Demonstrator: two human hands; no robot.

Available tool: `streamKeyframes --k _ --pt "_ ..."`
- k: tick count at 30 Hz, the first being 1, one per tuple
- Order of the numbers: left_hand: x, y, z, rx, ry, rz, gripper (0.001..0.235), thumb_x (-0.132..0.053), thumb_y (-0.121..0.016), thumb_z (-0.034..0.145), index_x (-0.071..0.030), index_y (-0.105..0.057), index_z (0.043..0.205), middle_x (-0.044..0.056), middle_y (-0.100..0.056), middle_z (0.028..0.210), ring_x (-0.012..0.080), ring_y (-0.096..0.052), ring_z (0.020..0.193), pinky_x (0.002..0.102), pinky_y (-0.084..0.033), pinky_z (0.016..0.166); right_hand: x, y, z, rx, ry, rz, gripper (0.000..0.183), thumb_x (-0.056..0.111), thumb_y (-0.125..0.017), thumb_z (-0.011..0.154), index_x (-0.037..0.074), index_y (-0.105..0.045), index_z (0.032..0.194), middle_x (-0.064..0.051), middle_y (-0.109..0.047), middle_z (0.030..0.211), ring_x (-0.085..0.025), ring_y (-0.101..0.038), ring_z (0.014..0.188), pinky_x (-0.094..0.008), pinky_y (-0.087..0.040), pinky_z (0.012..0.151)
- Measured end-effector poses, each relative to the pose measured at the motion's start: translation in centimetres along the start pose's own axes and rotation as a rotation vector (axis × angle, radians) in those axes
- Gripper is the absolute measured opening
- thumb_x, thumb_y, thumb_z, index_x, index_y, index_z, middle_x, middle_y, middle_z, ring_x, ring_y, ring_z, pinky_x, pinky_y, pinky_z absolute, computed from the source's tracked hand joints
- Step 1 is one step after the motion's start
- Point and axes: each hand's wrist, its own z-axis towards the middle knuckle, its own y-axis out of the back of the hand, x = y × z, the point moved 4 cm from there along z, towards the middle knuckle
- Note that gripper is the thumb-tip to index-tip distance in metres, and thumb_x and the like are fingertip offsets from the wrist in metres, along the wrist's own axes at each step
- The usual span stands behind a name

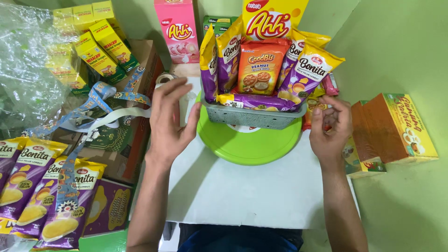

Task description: The person arranges various snack packages, including Bonita and GoodBites, into a grey plastic basket placed on a green rotating stand. They adjust the items to fit neatly and rotate the stand to check the arrangement from different angles.

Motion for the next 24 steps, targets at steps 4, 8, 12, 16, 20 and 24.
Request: streamKeyframes --k 4,8,12,16,20,24 --pt "3.4 -1.9 -3.8 -0.107 0.214 0.056 0.042 -0.014 -0.064 0.104 -0.005 -0.046 0.14 0.015 -0.051 0.139 0.0351 -0.057 0.122 0.046 -0.052 0.094 0.2 -0.7 -0.9 -0.043 -0.143 -0.048 0.03 0.002 -0.057 0.111 -0.01 -0.046 0.136 -0.028 -0.06 0.118 -0.031 -0.061 0.08 -0.034 -0.047 0.055" --pt "5.8 -4.5 -6.6 -0.015 0.434 -0.088 0.048 -0.005 -0.055 0.106 0.003 -0.033 0.148 0.025 -0.049 0.14 0.0478 -0.052 0.131 0.057 -0.046 0.104 0.1 -1.3 -1.7 0.022 -0.168 -0.059 0.028 -0.001 -0.053 0.111 -0.012 -0.046 0.135 -0.032 -0.067 0.112 -0.04 -0.068 0.077 -0.038 -0.051 0.053" --pt "5.4 -5.3 -6.8 0.097 0.51 -0.156 0.055 -0.008 -0.05 0.107 0.001 -0.02 0.153 0.025 -0.052 0.144 0.0478 -0.05 0.135 0.06 -0.041 0.11 -1.5 -1.2 -3.4 0.035 -0.213 -0.022 0.026 -0.002 -0.053 0.109 -0.008 -0.05 0.134 -0.027 -0.073 0.106 -0.033 -0.07 0.067 -0.034 -0.054 0.054" --pt "6.7 -5.9 -7.3 0.128 0.529 -0.186 0.055 -0.015 -0.048 0.11 -0.001 -0.018 0.154 0.02 -0.057 0.143 0.0431 -0.053 0.135 0.056 -0.041 0.112 -1.3 -1.3 -3.8 0.043 -0.133 -0.065 0.024 -0.006 -0.055 0.107 -0.009 -0.055 0.13 -0.026 -0.075 0.106 -0.035 -0.073 0.07 -0.035 -0.056 0.054" --pt "7.3 -6.5 -7.4 0.162 0.543 -0.177 0.056 -0.019 -0.047 0.11 -0.002 -0.018 0.155 0.018 -0.06 0.142 0.0405 -0.056 0.133 0.054 -0.042 0.111 -1.1 -1.3 -4.2 0.041 -0.131 -0.063 0.024 -0.006 -0.057 0.104 -0.008 -0.056 0.129 -0.024 -0.075 0.106 -0.032 -0.073 0.075 -0.032 -0.055 0.056" --pt "7.3 -6.9 -7.7 0.183 0.553 -0.158 0.059 -0.021 -0.049 0.11 -0.001 -0.018 0.155 0.019 -0.06 0.142 0.0422 -0.058 0.129 0.054 -0.043 0.11 0.0 -1.5 -3.7 0.014 -0.125 -0.105 0.026 -0.008 -0.063 0.1 -0.01 -0.058 0.125 -0.024 -0.075 0.107 -0.031 -0.073 0.083 -0.032 -0.056 0.058"
